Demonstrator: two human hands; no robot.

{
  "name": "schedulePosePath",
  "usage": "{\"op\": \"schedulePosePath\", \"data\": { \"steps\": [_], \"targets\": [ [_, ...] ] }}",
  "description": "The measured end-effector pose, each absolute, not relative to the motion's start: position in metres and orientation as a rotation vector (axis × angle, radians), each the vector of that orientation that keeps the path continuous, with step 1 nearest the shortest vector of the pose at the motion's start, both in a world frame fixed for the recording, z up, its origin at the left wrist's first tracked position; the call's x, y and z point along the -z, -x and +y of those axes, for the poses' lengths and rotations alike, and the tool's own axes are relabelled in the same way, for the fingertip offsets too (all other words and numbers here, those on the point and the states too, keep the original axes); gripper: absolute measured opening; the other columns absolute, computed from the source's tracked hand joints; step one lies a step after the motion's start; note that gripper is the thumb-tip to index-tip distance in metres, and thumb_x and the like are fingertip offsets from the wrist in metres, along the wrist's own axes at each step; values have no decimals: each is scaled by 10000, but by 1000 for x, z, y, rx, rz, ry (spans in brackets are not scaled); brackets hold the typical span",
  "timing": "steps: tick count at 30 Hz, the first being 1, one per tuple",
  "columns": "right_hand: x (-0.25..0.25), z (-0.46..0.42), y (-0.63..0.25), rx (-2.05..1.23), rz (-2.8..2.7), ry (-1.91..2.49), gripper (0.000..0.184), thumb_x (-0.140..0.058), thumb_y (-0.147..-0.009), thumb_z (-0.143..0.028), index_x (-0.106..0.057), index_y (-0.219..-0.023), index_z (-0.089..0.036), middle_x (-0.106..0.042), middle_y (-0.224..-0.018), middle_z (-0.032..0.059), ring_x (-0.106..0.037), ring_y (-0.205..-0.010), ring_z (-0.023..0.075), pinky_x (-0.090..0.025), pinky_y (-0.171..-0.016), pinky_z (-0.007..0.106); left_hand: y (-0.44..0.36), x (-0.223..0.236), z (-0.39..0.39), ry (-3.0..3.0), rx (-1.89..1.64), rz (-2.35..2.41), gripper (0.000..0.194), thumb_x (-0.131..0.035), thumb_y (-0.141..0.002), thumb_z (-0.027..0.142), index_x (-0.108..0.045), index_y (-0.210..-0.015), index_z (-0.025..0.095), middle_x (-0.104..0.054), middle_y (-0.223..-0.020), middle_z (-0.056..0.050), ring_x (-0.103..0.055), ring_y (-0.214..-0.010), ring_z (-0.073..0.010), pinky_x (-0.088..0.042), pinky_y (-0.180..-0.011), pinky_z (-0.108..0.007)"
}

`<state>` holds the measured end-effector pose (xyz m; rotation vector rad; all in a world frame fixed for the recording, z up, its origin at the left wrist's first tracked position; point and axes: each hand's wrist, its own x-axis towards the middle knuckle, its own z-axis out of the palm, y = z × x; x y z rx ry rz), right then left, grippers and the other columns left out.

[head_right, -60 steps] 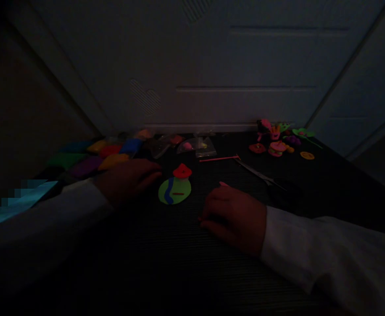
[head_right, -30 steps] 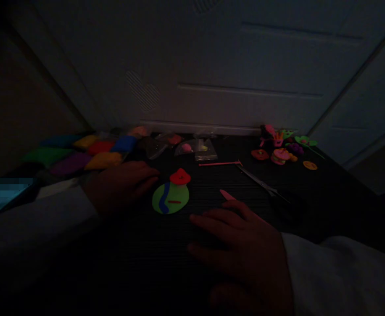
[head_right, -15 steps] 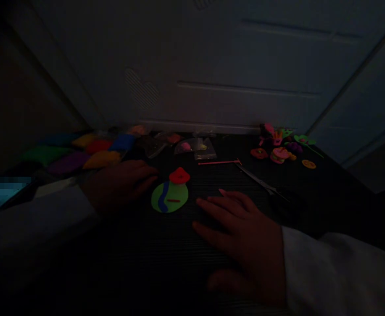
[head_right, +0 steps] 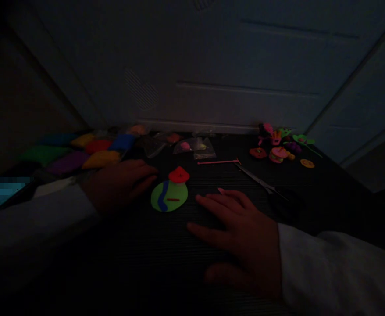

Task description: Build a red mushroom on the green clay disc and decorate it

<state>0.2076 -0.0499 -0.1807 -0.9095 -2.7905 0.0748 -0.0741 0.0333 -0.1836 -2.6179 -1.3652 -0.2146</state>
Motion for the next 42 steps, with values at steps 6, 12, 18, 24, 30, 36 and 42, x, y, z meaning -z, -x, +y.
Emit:
{"op": "schedulePosePath", "data": {
  "steps": [6,12,18,24,30,36,42],
  "targets": [
    [180,-44,-211,-150,-2732,963,524,-363,-847,-459,-293,-1337,-286,-242,-1425,77,-267,-1269,267,-268,-979,518,73,183,33,2612,198,-1371,317,-321,-868,337,-565,-995,178,-576,-909,-64,-543,-830,-171,-428,-692,-291],
    [180,-47,-201,-85,-2826,894,549,-387,-818,-516,-326,-1318,-297,-244,-1425,93,-270,-1270,276,-188,-995,553,72,182,33,2607,188,-1368,317,-317,-867,331,-568,-985,178,-578,-905,-63,-545,-827,-174,-430,-690,-294],
    [184,-51,-196,-59,-2855,848,591,-391,-778,-586,-356,-1301,-313,-237,-1429,96,-296,-1251,309,-139,-986,586,71,181,33,2613,170,-1375,316,-316,-868,328,-569,-984,178,-583,-911,-60,-543,-852,-171,-429,-728,-295],
    [183,-48,-197,-35,-2886,928,624,-399,-767,-599,-319,-1320,-320,-194,-1440,112,-258,-1271,319,-157,-972,593,70,179,32,2614,158,-1398,313,-318,-867,327,-567,-986,179,-581,-929,-64,-540,-872,-180,-433,-744,-303],
    [179,-47,-197,-53,-2899,910,602,-402,-769,-592,-328,-1311,-339,-208,-1437,103,-264,-1269,322,-148,-977,595,71,180,33,2620,166,-1378,319,-318,-868,329,-570,-984,171,-579,-921,-67,-538,-860,-181,-432,-735,-306],
    [181,-48,-199,-29,-2916,839,652,-405,-751,-613,-290,-1330,-334,-193,-1437,125,-251,-1273,335,-151,-964,615,71,180,33,2621,178,-1357,317,-321,-869,323,-569,-991,166,-579,-917,-67,-538,-867,-179,-429,-735,-301],
    [181,-50,-199,43,-2912,991,634,-357,-773,-621,-294,-1331,-326,-189,-1440,116,-230,-1287,316,-163,-982,584,72,182,34,2606,170,-1355,313,-318,-870,324,-567,-989,177,-577,-918,-58,-538,-867,-176,-430,-730,-297]
  ]
}}
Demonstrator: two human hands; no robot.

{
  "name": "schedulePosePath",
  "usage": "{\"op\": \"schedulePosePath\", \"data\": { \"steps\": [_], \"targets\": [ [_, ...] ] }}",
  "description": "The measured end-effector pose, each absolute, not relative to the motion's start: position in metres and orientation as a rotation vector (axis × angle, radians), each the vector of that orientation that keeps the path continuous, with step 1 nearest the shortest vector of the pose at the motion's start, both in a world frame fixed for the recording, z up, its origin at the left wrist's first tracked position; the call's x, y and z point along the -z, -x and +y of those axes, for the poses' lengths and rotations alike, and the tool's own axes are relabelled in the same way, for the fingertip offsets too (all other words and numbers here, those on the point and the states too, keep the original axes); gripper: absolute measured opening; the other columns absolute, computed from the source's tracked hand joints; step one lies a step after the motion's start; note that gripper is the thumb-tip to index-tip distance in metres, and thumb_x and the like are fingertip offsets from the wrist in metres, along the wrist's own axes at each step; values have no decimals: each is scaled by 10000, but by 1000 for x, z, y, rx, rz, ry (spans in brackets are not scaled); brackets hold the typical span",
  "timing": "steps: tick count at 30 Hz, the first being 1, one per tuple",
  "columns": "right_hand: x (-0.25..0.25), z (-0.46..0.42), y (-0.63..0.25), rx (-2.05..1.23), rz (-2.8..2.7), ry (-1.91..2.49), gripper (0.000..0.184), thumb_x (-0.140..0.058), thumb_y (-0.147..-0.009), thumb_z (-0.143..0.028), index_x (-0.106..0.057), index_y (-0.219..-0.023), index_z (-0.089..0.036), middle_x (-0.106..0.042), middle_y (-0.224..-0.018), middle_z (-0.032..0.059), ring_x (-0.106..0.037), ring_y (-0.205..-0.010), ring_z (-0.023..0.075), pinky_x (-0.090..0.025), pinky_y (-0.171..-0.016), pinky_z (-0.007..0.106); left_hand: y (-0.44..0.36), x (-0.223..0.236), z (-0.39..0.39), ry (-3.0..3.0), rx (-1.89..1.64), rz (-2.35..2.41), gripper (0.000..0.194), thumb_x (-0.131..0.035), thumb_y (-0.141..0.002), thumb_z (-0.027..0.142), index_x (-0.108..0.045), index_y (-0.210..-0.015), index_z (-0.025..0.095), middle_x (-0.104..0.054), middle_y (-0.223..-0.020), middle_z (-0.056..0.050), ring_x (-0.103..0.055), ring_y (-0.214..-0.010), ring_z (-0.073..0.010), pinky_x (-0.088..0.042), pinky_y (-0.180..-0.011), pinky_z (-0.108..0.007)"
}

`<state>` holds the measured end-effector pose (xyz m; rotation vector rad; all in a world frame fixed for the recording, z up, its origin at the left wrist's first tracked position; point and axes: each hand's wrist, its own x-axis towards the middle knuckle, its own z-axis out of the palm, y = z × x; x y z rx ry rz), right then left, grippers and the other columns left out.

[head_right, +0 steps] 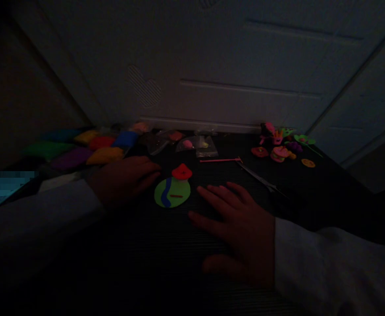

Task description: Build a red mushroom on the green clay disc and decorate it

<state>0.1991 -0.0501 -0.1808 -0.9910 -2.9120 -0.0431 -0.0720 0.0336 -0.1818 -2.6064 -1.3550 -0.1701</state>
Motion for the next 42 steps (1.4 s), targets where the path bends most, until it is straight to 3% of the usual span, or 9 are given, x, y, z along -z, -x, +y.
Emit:
{"op": "schedulePosePath", "data": {
  "steps": [5,14,19,22,28,35,42],
  "targets": [
    [181,-57,-198,33,-2918,884,670,-350,-737,-673,-259,-1330,-376,-201,-1444,64,-250,-1283,293,-151,-992,584,72,182,33,2601,169,-1354,314,-315,-872,324,-568,-982,175,-578,-905,-56,-542,-856,-173,-431,-730,-296],
    [181,-45,-202,-13,-2781,970,590,-402,-801,-543,-343,-1314,-257,-256,-1417,115,-264,-1275,287,-197,-995,556,71,182,33,2586,198,-1360,311,-325,-867,334,-569,-980,177,-575,-886,-58,-549,-802,-166,-429,-666,-281],
    [176,-46,-196,-156,-2519,1078,280,-546,-772,-373,-581,-1015,-238,-487,-1253,54,-398,-1176,208,-288,-989,451,72,183,34,2610,182,-1361,313,-324,-868,328,-569,-985,174,-579,-910,-61,-548,-837,-176,-433,-698,-294],
    [179,-44,-190,-204,-2469,1102,173,-606,-716,-333,-606,-862,-241,-534,-1190,30,-434,-1132,211,-298,-973,454,71,183,35,2604,161,-1367,314,-326,-866,329,-572,-983,173,-581,-914,-64,-547,-842,-177,-433,-702,-295],
    [184,-40,-185,-243,-2457,1074,56,-585,-724,-266,-600,-774,-245,-560,-1150,-2,-441,-1119,201,-292,-954,459,71,182,35,2599,158,-1377,313,-322,-867,329,-571,-982,179,-578,-895,-59,-548,-819,-175,-433,-665,-287],
    [186,-40,-187,-238,-2431,1037,35,-592,-726,-261,-593,-744,-231,-578,-1102,12,-453,-1099,202,-301,-933,446,73,185,35,2595,185,-1360,307,-318,-870,325,-569,-970,179,-578,-886,-57,-545,-808,-170,-437,-681,-293],
    [181,-45,-196,-220,-2462,1026,200,-585,-732,-395,-584,-837,-224,-571,-1123,36,-447,-1118,202,-256,-982,448,75,186,36,2634,204,-1363,295,-326,-870,319,-563,-984,186,-574,-909,-52,-541,-841,-168,-440,-703,-292]
  ]
}}
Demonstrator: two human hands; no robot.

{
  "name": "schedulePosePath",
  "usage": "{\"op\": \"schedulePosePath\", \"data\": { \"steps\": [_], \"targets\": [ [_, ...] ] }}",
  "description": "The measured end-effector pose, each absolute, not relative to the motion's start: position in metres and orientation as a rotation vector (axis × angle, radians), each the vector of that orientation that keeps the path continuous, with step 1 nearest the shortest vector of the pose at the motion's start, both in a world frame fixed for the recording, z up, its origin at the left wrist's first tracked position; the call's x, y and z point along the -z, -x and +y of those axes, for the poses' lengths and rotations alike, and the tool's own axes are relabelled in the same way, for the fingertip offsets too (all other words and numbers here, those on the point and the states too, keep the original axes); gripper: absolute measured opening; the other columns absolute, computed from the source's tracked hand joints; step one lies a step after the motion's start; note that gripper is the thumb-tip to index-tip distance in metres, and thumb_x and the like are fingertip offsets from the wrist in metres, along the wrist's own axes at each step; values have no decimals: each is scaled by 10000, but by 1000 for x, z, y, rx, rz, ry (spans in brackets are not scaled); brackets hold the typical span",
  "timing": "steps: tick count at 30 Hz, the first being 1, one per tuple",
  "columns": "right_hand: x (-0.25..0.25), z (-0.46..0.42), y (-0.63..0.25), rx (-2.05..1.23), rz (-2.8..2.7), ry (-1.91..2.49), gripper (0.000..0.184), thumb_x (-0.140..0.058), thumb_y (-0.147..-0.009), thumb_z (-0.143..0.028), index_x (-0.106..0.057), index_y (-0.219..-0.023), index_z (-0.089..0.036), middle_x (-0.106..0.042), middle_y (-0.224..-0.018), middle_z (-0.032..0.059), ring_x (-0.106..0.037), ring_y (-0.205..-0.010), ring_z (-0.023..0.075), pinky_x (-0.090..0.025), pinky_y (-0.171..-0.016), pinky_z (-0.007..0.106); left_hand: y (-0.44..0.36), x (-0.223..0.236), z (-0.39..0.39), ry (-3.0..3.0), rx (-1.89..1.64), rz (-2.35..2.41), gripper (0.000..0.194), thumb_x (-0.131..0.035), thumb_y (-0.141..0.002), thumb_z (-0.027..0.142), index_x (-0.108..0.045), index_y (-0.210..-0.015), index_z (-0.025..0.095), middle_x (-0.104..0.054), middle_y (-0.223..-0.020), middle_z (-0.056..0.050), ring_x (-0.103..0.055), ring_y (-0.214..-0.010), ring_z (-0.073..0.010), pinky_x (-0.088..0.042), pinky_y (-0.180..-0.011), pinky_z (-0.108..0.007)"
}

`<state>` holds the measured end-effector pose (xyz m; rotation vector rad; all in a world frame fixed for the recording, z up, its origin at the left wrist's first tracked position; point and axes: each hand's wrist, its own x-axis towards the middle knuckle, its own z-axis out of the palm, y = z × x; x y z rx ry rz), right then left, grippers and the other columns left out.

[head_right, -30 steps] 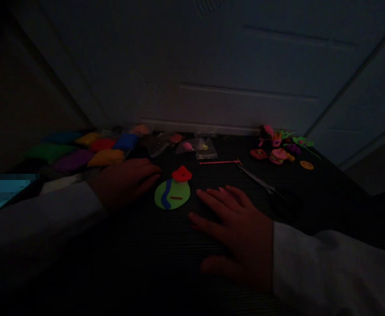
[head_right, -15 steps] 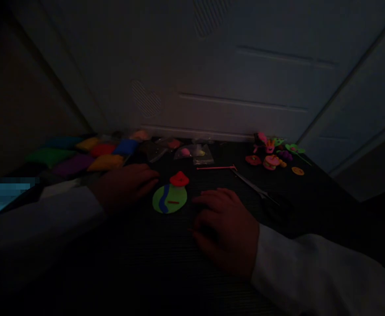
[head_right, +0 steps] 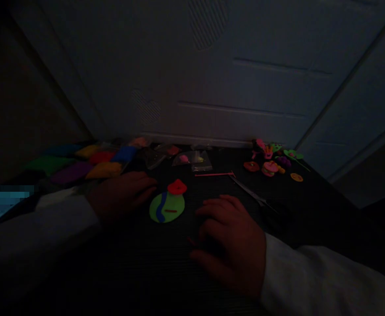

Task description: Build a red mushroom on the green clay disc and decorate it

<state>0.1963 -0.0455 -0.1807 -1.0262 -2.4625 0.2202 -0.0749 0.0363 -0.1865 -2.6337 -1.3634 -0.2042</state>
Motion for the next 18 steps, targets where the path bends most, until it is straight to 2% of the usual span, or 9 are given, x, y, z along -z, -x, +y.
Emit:
{"op": "schedulePosePath", "data": {
  "steps": [2,5,8,13,18],
  "targets": [
    [180,-47,-200,-146,-2545,1013,349,-545,-753,-435,-556,-1038,-233,-511,-1232,51,-393,-1184,220,-224,-1003,474,75,186,35,2627,211,-1359,293,-329,-870,317,-567,-979,186,-575,-900,-51,-543,-832,-166,-439,-694,-286],
    [182,-49,-204,-5,-2719,959,586,-450,-770,-546,-388,-1278,-261,-337,-1387,73,-300,-1255,280,-155,-1004,555,75,185,33,2612,229,-1356,298,-324,-873,317,-567,-985,187,-575,-899,-53,-542,-822,-161,-437,-681,-279],
    [185,-52,-204,64,-2809,915,641,-384,-759,-623,-361,-1302,-283,-270,-1418,74,-275,-1267,299,-137,-997,574,76,185,34,2630,226,-1339,309,-313,-877,319,-565,-991,181,-574,-917,-58,-539,-832,-163,-439,-707,-290],
    [192,-56,-200,146,-2735,825,638,-341,-751,-661,-409,-1269,-296,-303,-1406,50,-290,-1264,261,-133,-1023,525,75,185,34,2650,232,-1334,300,-326,-871,319,-568,-984,181,-574,-896,-58,-539,-826,-166,-439,-708,-294],
    [189,-53,-202,152,-2796,900,634,-356,-762,-632,-397,-1281,-269,-274,-1415,82,-277,-1266,290,-149,-997,564,74,183,33,2649,217,-1368,304,-320,-872,322,-564,-985,180,-571,-911,-62,-539,-830,-173,-442,-692,-297]
  ]
}}
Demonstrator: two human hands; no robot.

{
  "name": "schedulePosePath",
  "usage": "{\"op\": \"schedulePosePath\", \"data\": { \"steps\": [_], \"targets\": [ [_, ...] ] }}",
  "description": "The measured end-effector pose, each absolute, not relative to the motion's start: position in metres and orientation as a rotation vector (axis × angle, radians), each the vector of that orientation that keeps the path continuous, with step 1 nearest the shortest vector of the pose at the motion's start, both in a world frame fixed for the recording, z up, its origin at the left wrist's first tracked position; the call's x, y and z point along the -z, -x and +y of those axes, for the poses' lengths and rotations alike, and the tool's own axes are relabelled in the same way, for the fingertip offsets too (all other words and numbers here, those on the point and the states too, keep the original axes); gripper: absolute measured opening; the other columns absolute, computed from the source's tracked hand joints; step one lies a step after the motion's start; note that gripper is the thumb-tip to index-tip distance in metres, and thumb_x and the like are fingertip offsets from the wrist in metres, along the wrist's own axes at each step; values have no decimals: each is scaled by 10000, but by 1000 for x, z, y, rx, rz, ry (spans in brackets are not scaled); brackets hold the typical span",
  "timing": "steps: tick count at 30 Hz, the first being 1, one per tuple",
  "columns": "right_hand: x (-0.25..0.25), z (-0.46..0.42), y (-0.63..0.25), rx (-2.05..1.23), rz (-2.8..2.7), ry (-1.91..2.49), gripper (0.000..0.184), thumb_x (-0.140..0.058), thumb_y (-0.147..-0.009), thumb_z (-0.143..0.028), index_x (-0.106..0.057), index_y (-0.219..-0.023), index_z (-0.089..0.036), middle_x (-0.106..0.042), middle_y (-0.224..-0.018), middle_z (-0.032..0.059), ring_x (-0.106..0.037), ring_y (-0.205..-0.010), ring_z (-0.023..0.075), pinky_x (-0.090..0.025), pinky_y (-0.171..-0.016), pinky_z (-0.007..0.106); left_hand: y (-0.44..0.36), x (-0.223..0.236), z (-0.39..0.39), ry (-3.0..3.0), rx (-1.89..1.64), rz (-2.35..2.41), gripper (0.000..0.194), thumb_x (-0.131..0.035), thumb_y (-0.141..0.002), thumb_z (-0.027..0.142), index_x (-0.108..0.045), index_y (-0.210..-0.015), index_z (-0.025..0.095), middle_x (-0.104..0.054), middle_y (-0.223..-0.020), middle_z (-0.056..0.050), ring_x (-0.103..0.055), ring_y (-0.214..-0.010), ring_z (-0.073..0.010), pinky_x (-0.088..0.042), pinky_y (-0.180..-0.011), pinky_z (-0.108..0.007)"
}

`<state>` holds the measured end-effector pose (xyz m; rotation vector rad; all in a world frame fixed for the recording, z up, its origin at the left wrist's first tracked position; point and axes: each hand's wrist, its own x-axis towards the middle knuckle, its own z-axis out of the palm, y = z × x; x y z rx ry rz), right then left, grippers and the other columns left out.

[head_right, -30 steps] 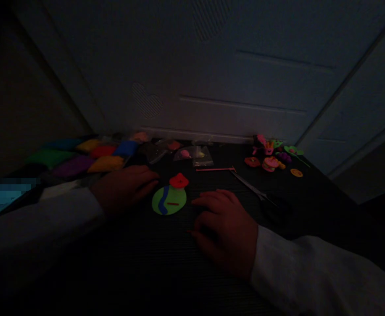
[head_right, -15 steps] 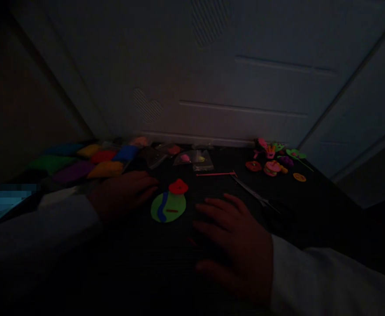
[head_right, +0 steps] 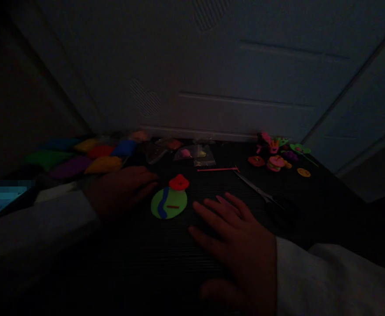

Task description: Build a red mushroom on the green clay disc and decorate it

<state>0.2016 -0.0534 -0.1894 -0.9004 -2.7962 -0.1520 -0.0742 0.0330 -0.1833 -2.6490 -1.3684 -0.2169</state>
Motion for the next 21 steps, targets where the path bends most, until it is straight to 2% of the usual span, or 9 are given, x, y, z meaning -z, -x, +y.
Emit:
{"op": "schedulePosePath", "data": {
  "steps": [6,10,15,19,21],
  "targets": [
    [184,-50,-205,144,-2860,782,675,-388,-741,-647,-376,-1297,-263,-236,-1429,93,-262,-1270,307,-166,-989,569,75,183,32,2636,215,-1359,298,-335,-867,319,-568,-984,176,-576,-910,-60,-544,-824,-171,-443,-691,-294],
    [184,-52,-203,111,-2810,963,630,-395,-757,-619,-404,-1279,-267,-261,-1417,112,-274,-1265,309,-155,-984,580,74,182,31,2622,239,-1361,295,-340,-866,316,-571,-978,171,-579,-910,-61,-548,-818,-168,-445,-683,-287],
    [186,-56,-201,98,-2797,896,632,-378,-742,-651,-367,-1289,-336,-269,-1420,53,-273,-1273,274,-136,-1007,553,74,182,32,2643,219,-1345,300,-334,-869,316,-567,-988,169,-578,-911,-64,-546,-822,-163,-440,-696,-287],
    [186,-52,-203,124,-2827,980,658,-379,-746,-647,-368,-1299,-291,-254,-1418,114,-267,-1271,312,-167,-972,590,75,184,33,2636,228,-1340,302,-328,-871,321,-567,-986,175,-576,-905,-62,-544,-813,-157,-439,-695,-283],
    [187,-51,-203,126,-2836,873,679,-367,-739,-662,-347,-1310,-295,-256,-1418,109,-277,-1267,310,-178,-969,588,75,184,33,2631,227,-1342,303,-325,-871,324,-568,-980,178,-576,-904,-61,-544,-817,-159,-438,-696,-285]
  ]
}}
